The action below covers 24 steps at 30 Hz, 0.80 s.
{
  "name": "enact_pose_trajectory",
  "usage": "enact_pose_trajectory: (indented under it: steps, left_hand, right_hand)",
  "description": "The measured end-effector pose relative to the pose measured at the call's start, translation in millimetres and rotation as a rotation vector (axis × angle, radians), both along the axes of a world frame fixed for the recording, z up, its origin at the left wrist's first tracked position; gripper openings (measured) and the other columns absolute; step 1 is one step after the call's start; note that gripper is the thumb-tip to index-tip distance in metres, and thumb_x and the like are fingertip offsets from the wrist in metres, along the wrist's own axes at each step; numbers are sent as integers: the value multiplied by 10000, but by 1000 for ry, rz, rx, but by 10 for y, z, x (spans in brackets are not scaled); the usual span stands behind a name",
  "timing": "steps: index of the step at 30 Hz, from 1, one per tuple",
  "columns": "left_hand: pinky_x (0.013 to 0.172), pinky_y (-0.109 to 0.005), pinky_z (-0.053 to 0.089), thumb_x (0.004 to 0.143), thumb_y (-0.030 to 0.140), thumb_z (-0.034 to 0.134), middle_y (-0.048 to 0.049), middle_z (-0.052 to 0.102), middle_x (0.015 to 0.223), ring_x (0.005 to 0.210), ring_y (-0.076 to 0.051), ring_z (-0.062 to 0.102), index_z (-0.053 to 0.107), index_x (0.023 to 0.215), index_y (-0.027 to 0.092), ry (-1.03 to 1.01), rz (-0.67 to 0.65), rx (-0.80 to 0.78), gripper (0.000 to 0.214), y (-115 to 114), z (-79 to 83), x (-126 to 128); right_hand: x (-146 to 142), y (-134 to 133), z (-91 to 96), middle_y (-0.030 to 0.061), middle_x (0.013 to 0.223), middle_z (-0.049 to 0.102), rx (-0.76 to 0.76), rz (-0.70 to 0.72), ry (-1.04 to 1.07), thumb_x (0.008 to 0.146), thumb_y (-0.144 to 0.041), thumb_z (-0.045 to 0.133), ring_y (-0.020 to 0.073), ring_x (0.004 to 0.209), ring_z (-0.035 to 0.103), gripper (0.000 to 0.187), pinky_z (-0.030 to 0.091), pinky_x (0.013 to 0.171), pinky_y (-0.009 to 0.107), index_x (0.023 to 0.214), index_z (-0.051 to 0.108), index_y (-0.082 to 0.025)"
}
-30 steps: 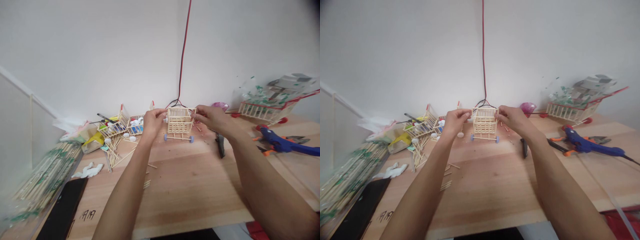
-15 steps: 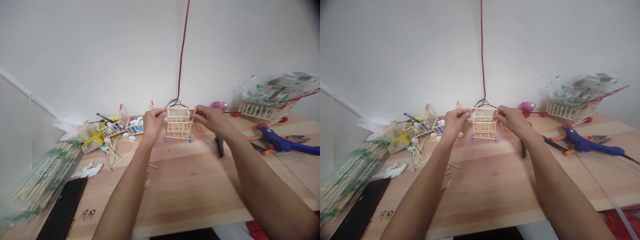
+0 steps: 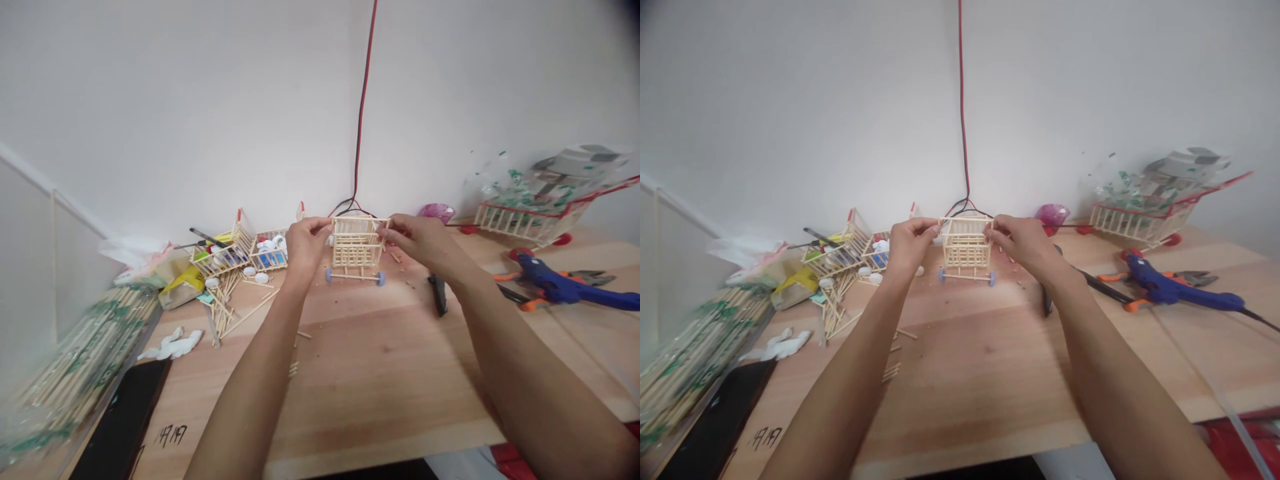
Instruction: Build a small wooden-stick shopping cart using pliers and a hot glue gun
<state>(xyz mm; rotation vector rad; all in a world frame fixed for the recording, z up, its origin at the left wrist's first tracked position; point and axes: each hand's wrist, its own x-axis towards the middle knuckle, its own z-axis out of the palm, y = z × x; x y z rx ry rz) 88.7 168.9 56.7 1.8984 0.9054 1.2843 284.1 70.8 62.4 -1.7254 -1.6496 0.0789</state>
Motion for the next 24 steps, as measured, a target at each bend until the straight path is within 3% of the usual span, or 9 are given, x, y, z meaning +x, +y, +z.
enact_pose_trajectory:
  steps: [4,10,24]
  left_hand:
    - [748,-275,492,757,184,620,-51,743,831,778,-168,664,744,801,149,-6,16,-11,137,-33,26,6]
    - [737,-271,484,756,220,631,-42,738,815,754,-163,653,748,790,159,-17,26,-27,137,-26,14,10]
    - [718,-266,461,760,209,639,-60,721,812,755,-153,635,748,820,133,-28,32,35,146,-2,-26,41]
  right_hand:
    - [8,-9,-18,13,573,597,4,13,36,877,-499,482,177,577,555,343,333,545,286,693,599,-234]
    - [11,-79,-6,33,754,694,32,22,117,889,-488,471,211,744,628,316,409,612,290,838,652,-234]
    - [-46,-89,-16,32,775,691,177,-17,117,868,-352,550,173,682,613,187,449,630,280,860,669,-209]
